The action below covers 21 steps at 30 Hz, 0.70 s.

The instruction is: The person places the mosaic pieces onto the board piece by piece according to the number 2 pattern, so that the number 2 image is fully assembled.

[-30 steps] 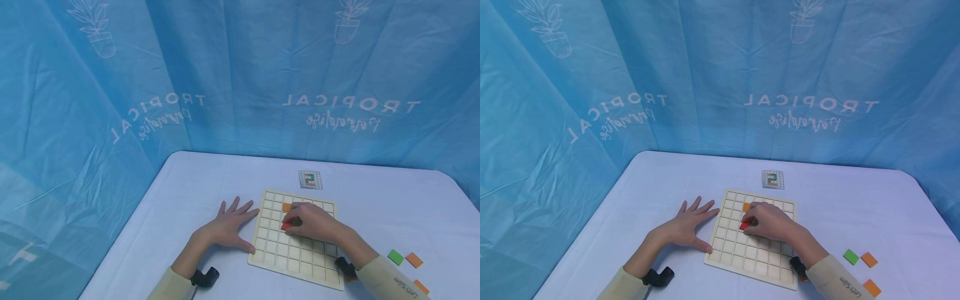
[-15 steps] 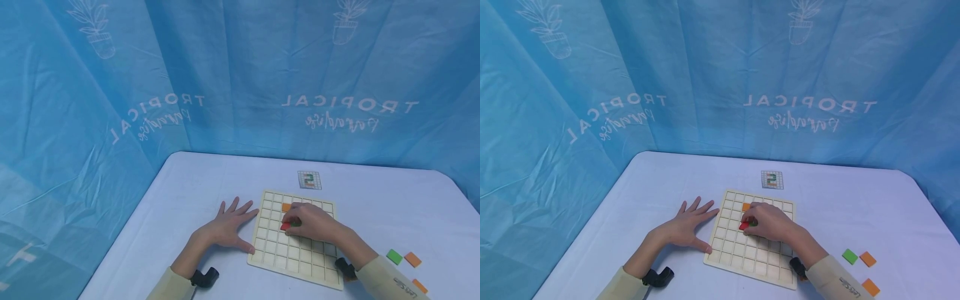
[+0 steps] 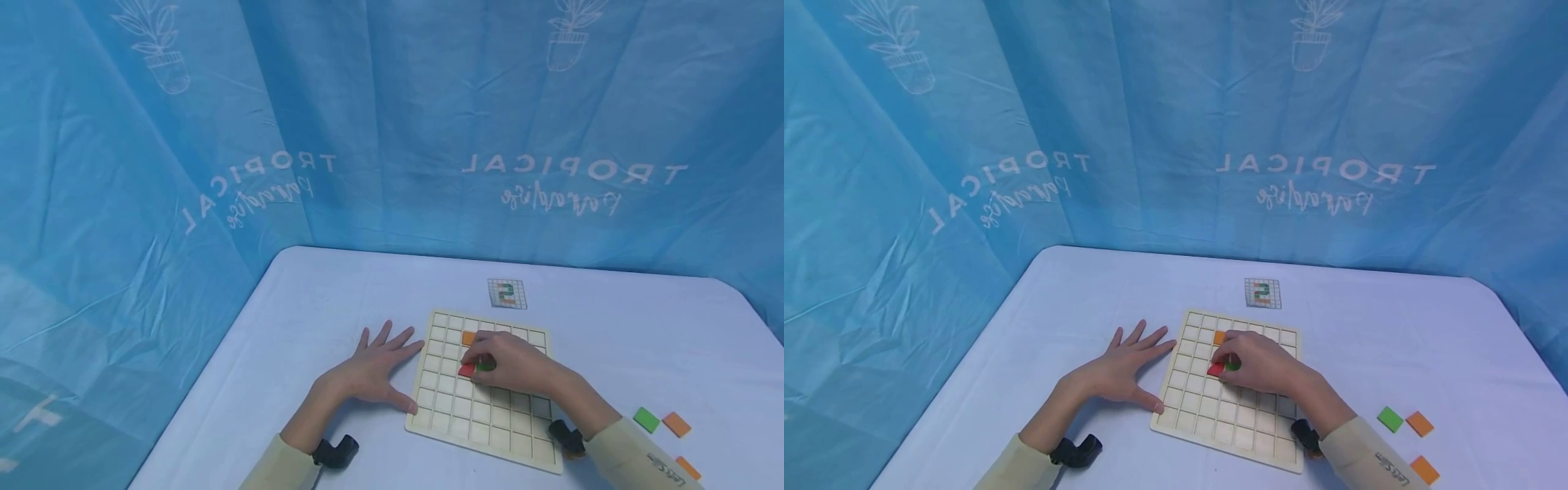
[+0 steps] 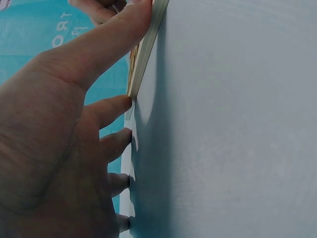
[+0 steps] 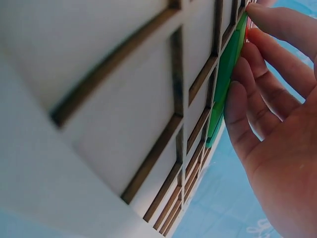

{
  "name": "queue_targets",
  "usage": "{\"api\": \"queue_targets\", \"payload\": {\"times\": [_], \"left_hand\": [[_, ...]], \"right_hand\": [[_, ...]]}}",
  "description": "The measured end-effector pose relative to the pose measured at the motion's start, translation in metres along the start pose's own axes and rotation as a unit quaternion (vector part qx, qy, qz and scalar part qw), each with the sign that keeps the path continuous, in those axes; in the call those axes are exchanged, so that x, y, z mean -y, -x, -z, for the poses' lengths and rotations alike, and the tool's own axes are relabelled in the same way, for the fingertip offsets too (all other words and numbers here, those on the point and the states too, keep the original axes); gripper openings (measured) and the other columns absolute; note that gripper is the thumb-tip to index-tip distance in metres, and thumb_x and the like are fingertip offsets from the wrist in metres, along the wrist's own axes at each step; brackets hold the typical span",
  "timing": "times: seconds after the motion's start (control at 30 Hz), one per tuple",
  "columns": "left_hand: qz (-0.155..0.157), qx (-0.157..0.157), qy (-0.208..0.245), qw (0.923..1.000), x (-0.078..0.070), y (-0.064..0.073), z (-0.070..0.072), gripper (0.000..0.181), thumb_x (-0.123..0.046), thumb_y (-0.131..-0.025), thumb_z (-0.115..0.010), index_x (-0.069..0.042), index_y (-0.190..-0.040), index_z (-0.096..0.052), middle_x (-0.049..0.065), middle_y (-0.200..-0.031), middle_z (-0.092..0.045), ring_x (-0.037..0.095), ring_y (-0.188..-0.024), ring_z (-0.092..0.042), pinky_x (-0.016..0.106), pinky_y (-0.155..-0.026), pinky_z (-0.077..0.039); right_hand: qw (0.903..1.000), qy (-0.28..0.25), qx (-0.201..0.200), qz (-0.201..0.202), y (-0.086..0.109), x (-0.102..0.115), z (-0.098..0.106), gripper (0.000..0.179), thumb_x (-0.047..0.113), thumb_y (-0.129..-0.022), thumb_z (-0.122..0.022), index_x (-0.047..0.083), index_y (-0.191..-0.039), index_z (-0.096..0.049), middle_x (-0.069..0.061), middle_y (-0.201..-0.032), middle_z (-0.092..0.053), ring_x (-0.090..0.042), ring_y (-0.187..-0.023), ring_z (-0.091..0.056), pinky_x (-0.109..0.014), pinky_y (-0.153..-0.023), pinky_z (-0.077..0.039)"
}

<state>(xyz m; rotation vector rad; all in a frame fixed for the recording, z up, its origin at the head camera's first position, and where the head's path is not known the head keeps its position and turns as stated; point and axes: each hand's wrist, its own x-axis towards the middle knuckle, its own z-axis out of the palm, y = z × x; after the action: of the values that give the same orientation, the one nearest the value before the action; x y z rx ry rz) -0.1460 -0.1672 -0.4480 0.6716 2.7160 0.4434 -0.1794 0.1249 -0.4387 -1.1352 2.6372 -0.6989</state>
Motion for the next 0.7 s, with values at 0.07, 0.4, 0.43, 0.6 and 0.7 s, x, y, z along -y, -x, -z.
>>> {"api": "queue_targets", "payload": {"times": [0.07,0.4,0.43,0.6,0.7], "left_hand": [[0.0,-0.001,0.001,1.0,0.0,0.0,0.0,0.11,-0.082,-0.06,-0.066,-0.037,-0.152,-0.026,-0.007,-0.16,-0.009,0.028,-0.145,0.009,0.06,-0.109,0.008],[0.004,0.001,0.004,1.0,0.002,0.001,0.0,0.11,-0.081,-0.06,-0.066,-0.037,-0.152,-0.026,-0.007,-0.16,-0.009,0.028,-0.145,0.01,0.059,-0.109,0.008],[0.004,0.001,0.003,1.0,0.002,0.001,0.0,0.11,-0.082,-0.06,-0.066,-0.037,-0.152,-0.026,-0.007,-0.16,-0.009,0.027,-0.145,0.01,0.059,-0.109,0.009],[0.002,0.002,0.001,1.0,0.001,0.0,0.001,0.11,-0.081,-0.061,-0.066,-0.037,-0.152,-0.025,-0.007,-0.16,-0.008,0.027,-0.145,0.01,0.059,-0.11,0.008],[0.0,0.0,0.0,1.0,0.0,0.001,0.001,0.11,-0.079,-0.061,-0.067,-0.036,-0.152,-0.025,-0.007,-0.16,-0.008,0.028,-0.145,0.01,0.059,-0.11,0.008]], "right_hand": [[1.0,-0.001,0.003,0.006,-0.001,0.0,-0.001,0.018,0.027,-0.083,-0.076,0.025,-0.101,-0.075,0.014,-0.091,-0.058,-0.006,-0.078,-0.055,-0.027,-0.069,-0.049],[0.9999,-0.007,0.008,0.011,-0.001,-0.001,-0.001,0.015,0.025,-0.083,-0.075,0.026,-0.098,-0.075,0.014,-0.091,-0.057,-0.006,-0.077,-0.055,-0.026,-0.069,-0.049],[0.9999,-0.009,0.008,0.009,-0.001,-0.001,0.0,0.015,0.025,-0.084,-0.075,0.027,-0.099,-0.075,0.015,-0.092,-0.058,-0.006,-0.077,-0.055,-0.027,-0.069,-0.049],[0.9998,-0.018,0.0,-0.004,0.005,-0.004,0.004,0.017,0.028,-0.086,-0.074,0.029,-0.103,-0.074,0.016,-0.093,-0.059,-0.006,-0.079,-0.055,-0.027,-0.069,-0.048],[0.9994,-0.03,-0.008,-0.015,0.012,-0.009,0.008,0.018,0.025,-0.087,-0.072,0.027,-0.105,-0.073,0.016,-0.094,-0.061,-0.006,-0.079,-0.056,-0.027,-0.07,-0.049]]}}
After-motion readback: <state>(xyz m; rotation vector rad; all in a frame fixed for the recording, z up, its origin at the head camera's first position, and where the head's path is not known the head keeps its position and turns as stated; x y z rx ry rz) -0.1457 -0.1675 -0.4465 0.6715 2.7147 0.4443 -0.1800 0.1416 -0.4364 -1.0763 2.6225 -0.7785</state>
